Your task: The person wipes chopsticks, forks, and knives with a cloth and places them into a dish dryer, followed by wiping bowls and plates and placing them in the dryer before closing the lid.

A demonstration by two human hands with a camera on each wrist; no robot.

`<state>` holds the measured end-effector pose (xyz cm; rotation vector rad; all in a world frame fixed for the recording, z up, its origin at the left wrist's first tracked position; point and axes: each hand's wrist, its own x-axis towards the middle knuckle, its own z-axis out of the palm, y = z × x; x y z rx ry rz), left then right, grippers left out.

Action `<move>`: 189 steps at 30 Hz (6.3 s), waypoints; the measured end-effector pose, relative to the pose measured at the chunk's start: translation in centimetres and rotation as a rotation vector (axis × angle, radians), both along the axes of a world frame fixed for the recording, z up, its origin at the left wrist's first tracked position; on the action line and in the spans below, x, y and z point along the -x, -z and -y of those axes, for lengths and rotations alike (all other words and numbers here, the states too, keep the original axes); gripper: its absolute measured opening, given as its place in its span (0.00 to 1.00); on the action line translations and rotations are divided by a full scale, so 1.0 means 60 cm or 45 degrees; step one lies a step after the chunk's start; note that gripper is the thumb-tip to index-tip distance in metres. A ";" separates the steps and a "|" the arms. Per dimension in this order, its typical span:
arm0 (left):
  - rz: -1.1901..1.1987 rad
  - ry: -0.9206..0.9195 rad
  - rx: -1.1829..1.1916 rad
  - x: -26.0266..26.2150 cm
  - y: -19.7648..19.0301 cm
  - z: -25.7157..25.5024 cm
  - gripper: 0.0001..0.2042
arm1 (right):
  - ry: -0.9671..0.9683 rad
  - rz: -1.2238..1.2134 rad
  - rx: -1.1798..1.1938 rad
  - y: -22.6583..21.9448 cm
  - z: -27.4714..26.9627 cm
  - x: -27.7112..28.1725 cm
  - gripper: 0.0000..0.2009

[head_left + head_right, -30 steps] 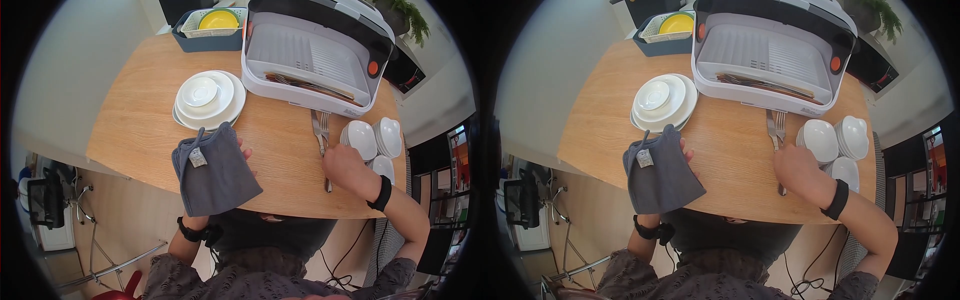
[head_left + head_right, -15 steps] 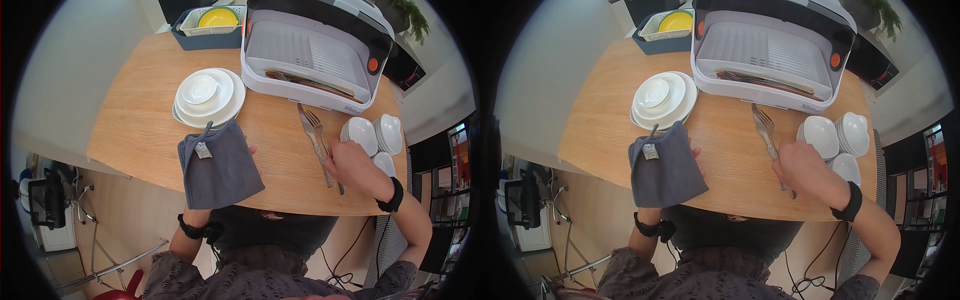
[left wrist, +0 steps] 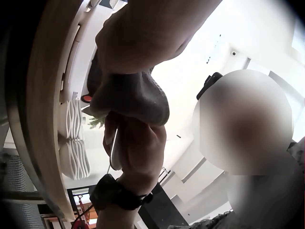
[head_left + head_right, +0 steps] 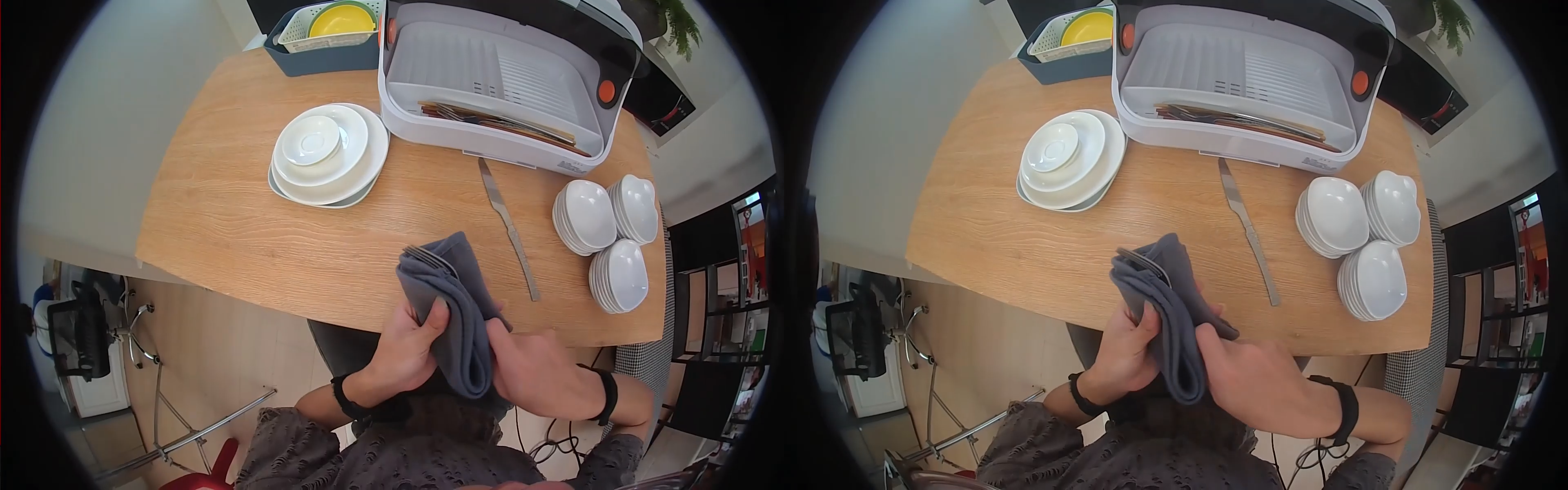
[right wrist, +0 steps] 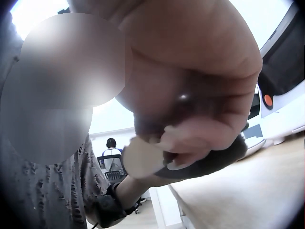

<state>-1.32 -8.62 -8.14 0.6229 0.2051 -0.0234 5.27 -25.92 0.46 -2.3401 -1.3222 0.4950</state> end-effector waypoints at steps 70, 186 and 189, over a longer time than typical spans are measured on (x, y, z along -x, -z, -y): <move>0.087 -0.109 0.226 -0.014 0.017 -0.143 0.26 | 0.203 1.199 0.346 -0.111 -0.057 -0.304 0.13; -0.104 -0.326 -0.246 -0.040 -0.018 -0.018 0.18 | 0.074 -0.486 -0.303 0.040 0.048 0.012 0.09; -0.045 -0.338 -0.143 -0.039 -0.017 -0.035 0.19 | 0.085 -0.661 -0.326 0.037 0.068 0.009 0.09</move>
